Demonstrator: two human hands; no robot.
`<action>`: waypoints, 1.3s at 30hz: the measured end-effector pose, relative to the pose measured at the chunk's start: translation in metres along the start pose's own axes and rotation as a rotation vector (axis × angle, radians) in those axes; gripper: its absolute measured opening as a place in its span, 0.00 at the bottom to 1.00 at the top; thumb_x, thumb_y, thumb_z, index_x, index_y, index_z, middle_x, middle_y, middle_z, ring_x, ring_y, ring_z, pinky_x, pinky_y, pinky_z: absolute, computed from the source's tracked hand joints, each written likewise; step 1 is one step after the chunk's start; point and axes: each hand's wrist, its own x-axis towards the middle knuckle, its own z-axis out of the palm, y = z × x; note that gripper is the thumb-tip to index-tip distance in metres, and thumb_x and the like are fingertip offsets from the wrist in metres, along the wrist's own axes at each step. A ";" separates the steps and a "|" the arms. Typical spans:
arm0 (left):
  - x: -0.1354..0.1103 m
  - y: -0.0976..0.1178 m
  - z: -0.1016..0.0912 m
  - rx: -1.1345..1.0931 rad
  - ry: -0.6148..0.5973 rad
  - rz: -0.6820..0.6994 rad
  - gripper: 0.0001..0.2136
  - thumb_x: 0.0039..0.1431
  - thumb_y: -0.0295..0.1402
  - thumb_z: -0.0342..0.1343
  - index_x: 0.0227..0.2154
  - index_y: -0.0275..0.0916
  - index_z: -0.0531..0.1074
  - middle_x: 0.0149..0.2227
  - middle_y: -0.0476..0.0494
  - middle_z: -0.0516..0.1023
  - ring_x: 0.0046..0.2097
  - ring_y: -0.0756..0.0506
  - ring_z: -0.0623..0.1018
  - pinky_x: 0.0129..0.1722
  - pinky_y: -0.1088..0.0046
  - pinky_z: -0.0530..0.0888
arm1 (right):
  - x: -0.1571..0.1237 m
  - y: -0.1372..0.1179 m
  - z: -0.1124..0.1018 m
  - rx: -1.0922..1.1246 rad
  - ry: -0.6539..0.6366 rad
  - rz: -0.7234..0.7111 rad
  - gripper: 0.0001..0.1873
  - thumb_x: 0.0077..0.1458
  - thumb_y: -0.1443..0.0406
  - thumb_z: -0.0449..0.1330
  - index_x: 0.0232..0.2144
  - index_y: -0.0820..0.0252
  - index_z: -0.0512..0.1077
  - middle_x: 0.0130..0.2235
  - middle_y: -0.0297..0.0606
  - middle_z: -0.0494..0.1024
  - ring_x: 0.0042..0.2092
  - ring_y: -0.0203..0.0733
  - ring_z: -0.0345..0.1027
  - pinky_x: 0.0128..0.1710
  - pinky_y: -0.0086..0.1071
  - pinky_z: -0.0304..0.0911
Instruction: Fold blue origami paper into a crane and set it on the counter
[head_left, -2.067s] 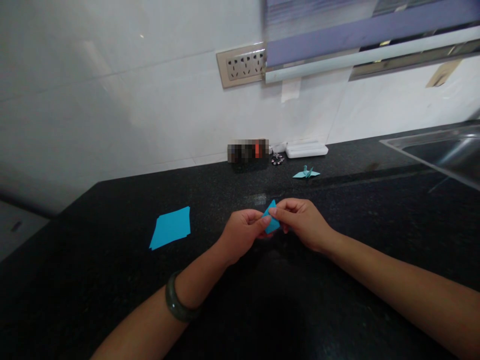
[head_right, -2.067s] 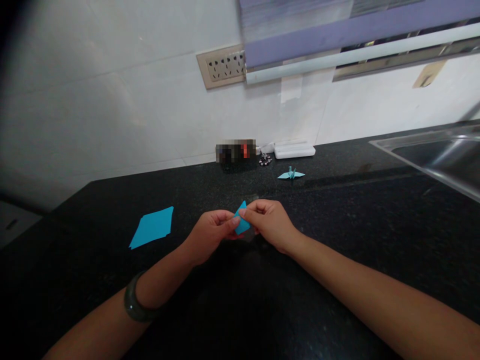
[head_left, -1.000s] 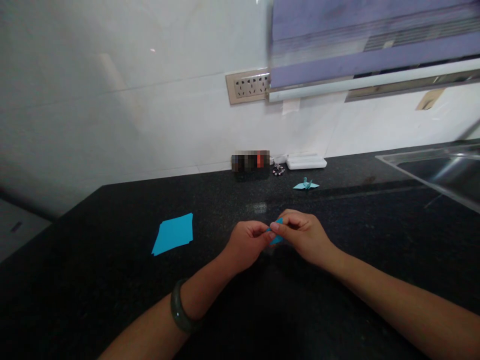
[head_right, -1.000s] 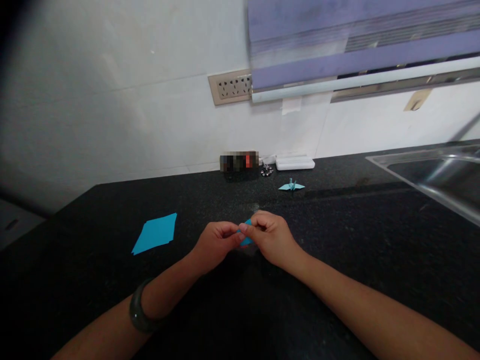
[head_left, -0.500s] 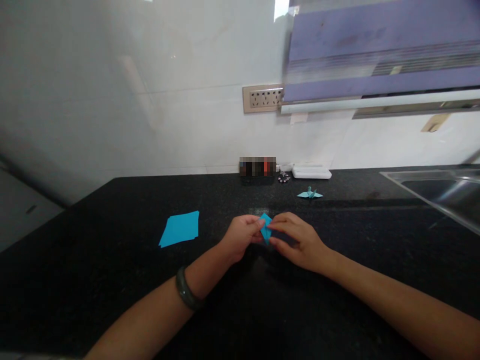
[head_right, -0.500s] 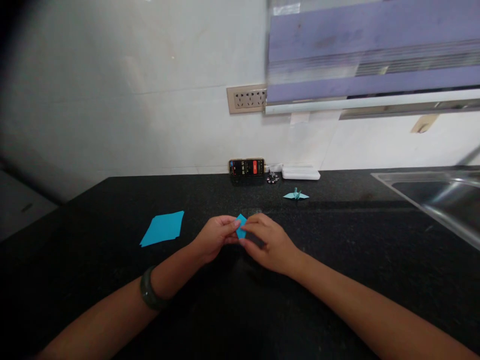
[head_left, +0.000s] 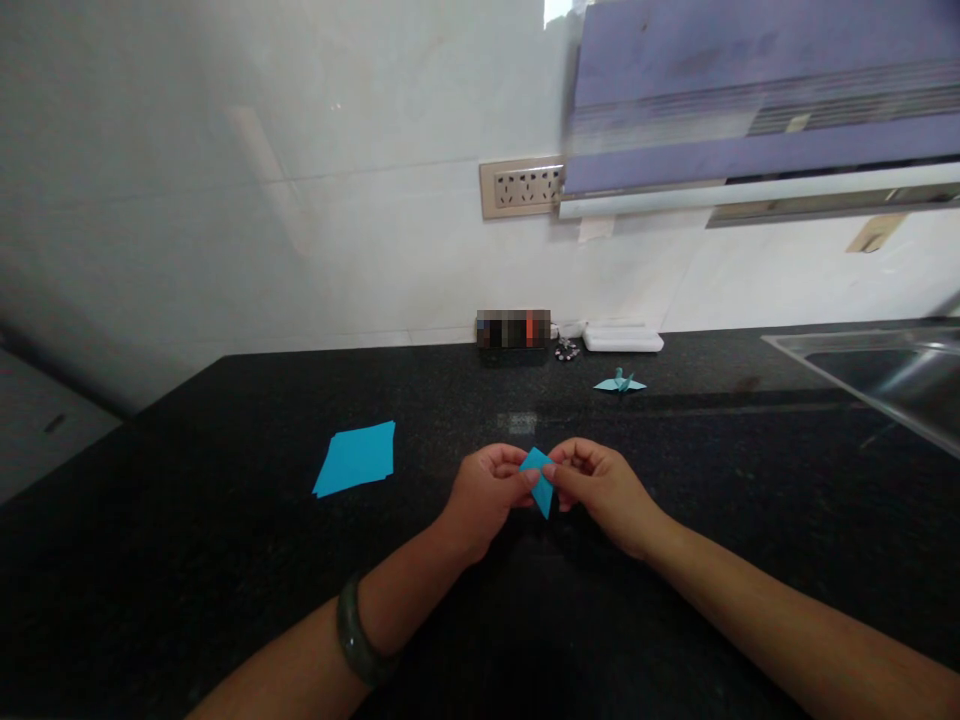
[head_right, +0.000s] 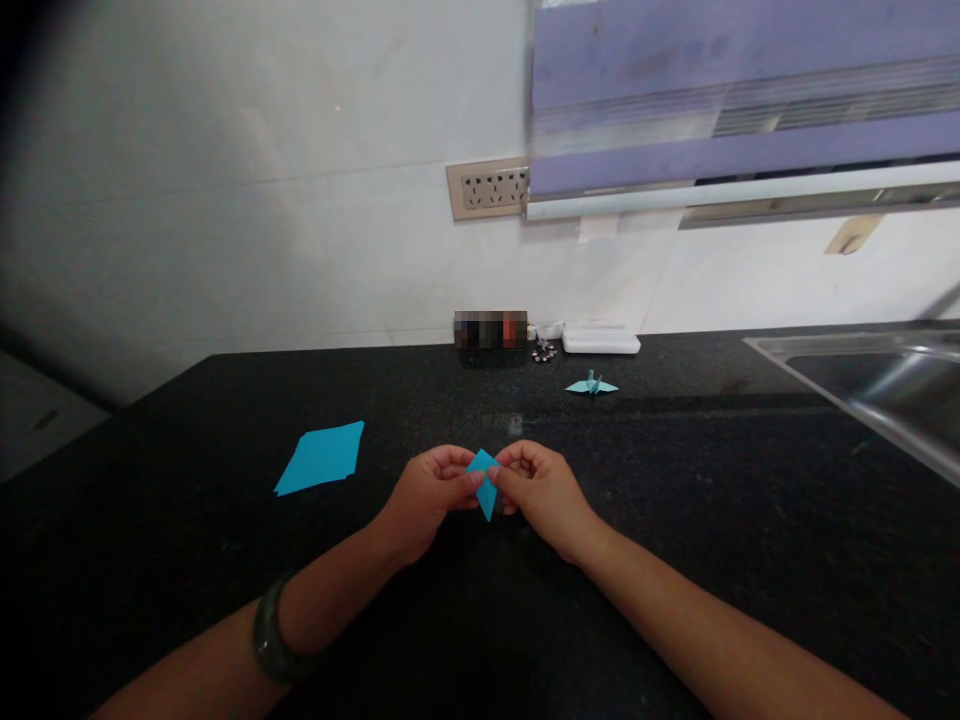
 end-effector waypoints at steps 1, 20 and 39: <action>-0.003 0.001 0.000 -0.005 0.014 -0.003 0.11 0.43 0.32 0.61 0.30 0.34 0.67 0.25 0.47 0.75 0.26 0.51 0.74 0.27 0.76 0.71 | -0.002 -0.001 0.002 0.032 -0.019 0.020 0.10 0.45 0.61 0.61 0.27 0.62 0.65 0.22 0.28 0.67 0.20 0.27 0.59 0.19 0.24 0.56; -0.017 -0.005 -0.009 0.014 0.025 0.038 0.09 0.42 0.30 0.61 0.27 0.33 0.70 0.25 0.48 0.74 0.27 0.52 0.73 0.28 0.76 0.70 | -0.009 0.016 0.009 0.173 -0.066 0.022 0.08 0.44 0.63 0.62 0.25 0.63 0.67 0.18 0.28 0.69 0.18 0.27 0.61 0.18 0.22 0.56; -0.018 -0.006 -0.007 -0.021 0.020 -0.074 0.11 0.40 0.29 0.62 0.29 0.34 0.70 0.26 0.47 0.75 0.27 0.52 0.73 0.27 0.76 0.70 | -0.010 0.021 0.010 0.132 -0.048 0.040 0.07 0.43 0.65 0.62 0.27 0.62 0.68 0.17 0.27 0.68 0.17 0.28 0.59 0.17 0.24 0.54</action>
